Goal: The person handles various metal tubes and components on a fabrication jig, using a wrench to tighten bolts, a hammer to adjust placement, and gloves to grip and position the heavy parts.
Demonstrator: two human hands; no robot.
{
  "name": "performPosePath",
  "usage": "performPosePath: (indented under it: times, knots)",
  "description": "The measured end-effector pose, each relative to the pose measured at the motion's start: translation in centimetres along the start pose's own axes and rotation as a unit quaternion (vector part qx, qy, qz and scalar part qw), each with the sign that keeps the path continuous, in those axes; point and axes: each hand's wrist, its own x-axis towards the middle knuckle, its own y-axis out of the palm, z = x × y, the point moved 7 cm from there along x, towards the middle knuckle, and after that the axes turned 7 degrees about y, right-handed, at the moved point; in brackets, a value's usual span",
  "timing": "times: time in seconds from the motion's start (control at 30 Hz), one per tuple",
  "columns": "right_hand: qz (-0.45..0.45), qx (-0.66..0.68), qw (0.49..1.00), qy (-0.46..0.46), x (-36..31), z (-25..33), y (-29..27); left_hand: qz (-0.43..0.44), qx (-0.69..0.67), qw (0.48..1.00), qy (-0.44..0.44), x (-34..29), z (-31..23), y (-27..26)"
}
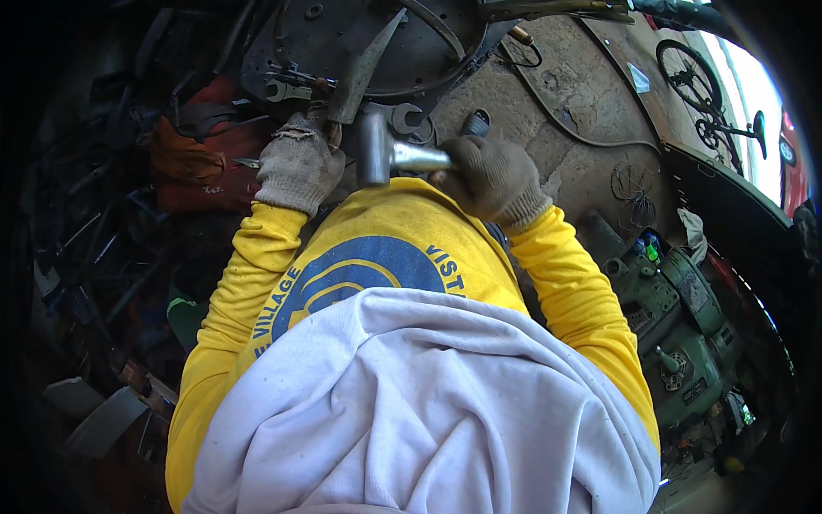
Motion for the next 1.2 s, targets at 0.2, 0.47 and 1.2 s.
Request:
performPosePath:
  times: [0.2, 0.47, 1.2]
  knots:
    - [0.024, -0.002, 0.999, 0.045, -0.3, -1.2, 0.7, 0.006, -0.004, 1.0, -0.006, 0.0, -0.2, -0.2]
    - [-0.01, 0.036, 0.999, 0.012, -0.8, 0.0, 0.3, 0.037, 0.008, 0.999, -0.022, 0.3, 0.0, -0.3]
    - [0.028, 0.019, 0.993, 0.112, -0.7, -0.4, 2.1, 0.012, -0.029, 0.999, -0.016, 0.0, 0.1, 0.2]
